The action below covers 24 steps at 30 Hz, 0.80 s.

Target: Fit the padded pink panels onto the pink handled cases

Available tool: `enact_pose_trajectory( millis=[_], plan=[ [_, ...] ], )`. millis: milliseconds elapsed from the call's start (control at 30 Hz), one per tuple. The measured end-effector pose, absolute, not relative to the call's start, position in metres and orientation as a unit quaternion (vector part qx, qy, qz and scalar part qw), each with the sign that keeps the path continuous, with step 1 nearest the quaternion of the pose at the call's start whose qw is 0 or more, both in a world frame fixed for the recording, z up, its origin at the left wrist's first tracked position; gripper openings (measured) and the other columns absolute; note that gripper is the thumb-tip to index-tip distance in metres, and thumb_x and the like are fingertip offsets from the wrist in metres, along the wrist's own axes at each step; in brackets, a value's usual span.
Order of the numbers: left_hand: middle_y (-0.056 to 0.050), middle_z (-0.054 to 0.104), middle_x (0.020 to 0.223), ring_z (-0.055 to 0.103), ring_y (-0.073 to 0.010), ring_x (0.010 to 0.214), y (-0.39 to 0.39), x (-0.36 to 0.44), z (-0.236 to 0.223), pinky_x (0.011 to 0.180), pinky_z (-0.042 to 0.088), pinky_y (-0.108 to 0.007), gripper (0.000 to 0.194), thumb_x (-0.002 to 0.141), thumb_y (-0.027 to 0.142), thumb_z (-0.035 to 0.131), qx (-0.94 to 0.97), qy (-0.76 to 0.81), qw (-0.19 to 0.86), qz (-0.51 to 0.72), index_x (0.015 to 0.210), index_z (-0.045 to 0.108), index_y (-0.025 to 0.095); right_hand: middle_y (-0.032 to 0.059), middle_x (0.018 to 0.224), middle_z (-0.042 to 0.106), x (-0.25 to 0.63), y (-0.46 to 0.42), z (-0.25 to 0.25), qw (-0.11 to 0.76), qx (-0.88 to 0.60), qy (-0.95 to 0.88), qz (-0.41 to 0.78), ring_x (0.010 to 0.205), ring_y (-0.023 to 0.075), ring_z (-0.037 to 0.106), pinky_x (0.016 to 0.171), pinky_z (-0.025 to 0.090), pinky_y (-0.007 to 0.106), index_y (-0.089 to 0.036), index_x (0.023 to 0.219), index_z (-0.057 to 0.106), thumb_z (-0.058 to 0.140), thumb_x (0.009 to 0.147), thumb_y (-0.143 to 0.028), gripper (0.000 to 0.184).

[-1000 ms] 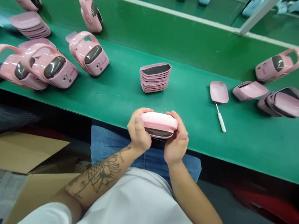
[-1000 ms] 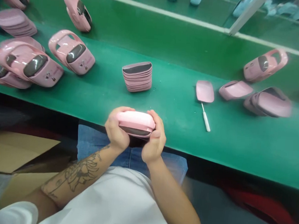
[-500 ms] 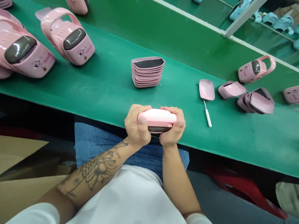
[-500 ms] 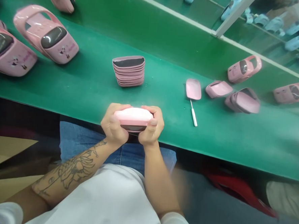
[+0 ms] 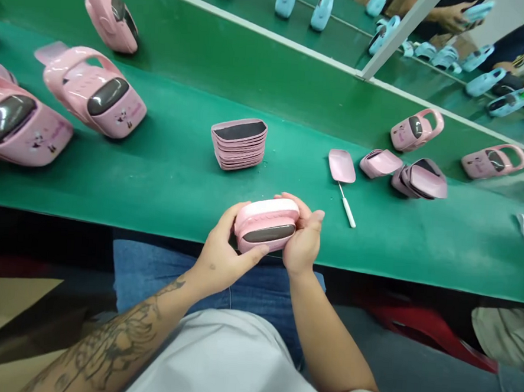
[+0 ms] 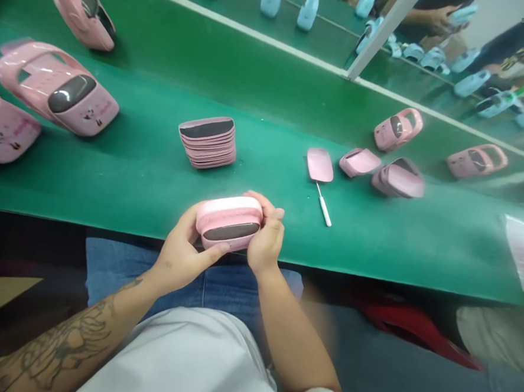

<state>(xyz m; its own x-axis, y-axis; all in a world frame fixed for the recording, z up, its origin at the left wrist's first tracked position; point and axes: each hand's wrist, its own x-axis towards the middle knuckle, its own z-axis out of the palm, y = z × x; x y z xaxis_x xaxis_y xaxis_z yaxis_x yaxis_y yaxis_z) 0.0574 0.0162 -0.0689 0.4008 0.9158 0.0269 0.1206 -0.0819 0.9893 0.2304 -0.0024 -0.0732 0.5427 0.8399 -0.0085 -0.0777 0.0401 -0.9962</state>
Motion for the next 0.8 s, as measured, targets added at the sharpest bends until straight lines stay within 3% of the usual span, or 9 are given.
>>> enact_pose_trajectory(
  millis=[100,200,333,467,667,800],
  plan=[
    [-0.017,0.065,0.146,0.067,-0.035,0.134,0.014,0.058,-0.068,0.117,0.054,-0.054,0.077,0.086,0.036,0.083,0.66,0.402,0.508,0.381,0.153,0.049,0.018,0.0131,0.149,0.072,0.237,-0.025,-0.079,0.628,-0.567,-0.424,0.324,0.138,0.0331,0.069,0.118,0.055,0.056,-0.026,0.147,0.065,0.043,0.107,-0.069,0.062],
    [-0.017,0.064,0.147,0.068,-0.0328,0.132,0.013,0.056,-0.07,0.114,0.058,-0.049,0.075,0.085,0.031,0.083,0.701,0.375,0.468,0.385,0.152,0.049,0.019,0.015,0.168,0.056,0.249,-0.047,-0.087,0.559,-0.553,-0.52,0.333,0.152,0.0368,0.058,0.126,0.049,0.061,-0.028,0.163,0.048,0.069,0.1,-0.059,0.073],
    [-0.019,0.062,0.149,0.068,-0.0332,0.133,0.011,0.051,-0.075,0.113,0.059,-0.048,0.08,0.086,0.034,0.086,0.745,0.325,0.428,0.395,0.154,0.047,0.02,0.0161,0.17,0.054,0.26,-0.066,-0.093,0.526,-0.55,-0.545,0.352,0.155,0.0374,0.056,0.126,0.05,0.06,-0.029,0.165,0.046,0.079,0.097,-0.05,0.079],
    [-0.021,0.062,0.149,0.066,-0.0361,0.137,0.011,0.049,-0.082,0.117,0.057,-0.053,0.085,0.086,0.035,0.087,0.772,0.288,0.393,0.409,0.158,0.046,0.02,0.0142,0.169,0.056,0.262,-0.072,-0.092,0.528,-0.538,-0.561,0.342,0.153,0.0353,0.058,0.124,0.055,0.055,-0.031,0.165,0.048,0.083,0.094,-0.052,0.082],
    [-0.024,0.062,0.154,0.063,-0.0404,0.144,0.02,0.038,-0.092,0.121,0.055,-0.06,0.101,0.086,0.045,0.091,0.821,0.206,0.346,0.405,0.168,0.037,0.022,0.0126,0.165,0.059,0.273,-0.073,-0.087,0.496,-0.532,-0.622,0.291,0.153,0.0357,0.058,0.13,0.047,0.06,-0.032,0.165,0.048,0.088,0.091,-0.046,0.086],
    [-0.024,0.059,0.16,0.061,-0.0403,0.149,0.03,0.029,-0.084,0.124,0.052,-0.059,0.109,0.084,0.052,0.092,0.843,0.211,0.368,0.331,0.172,0.033,0.024,0.0116,0.168,0.056,0.28,-0.071,-0.085,0.453,-0.544,-0.639,0.3,0.155,0.0364,0.055,0.13,0.046,0.061,-0.034,0.168,0.042,0.091,0.087,-0.04,0.095]
  ],
)
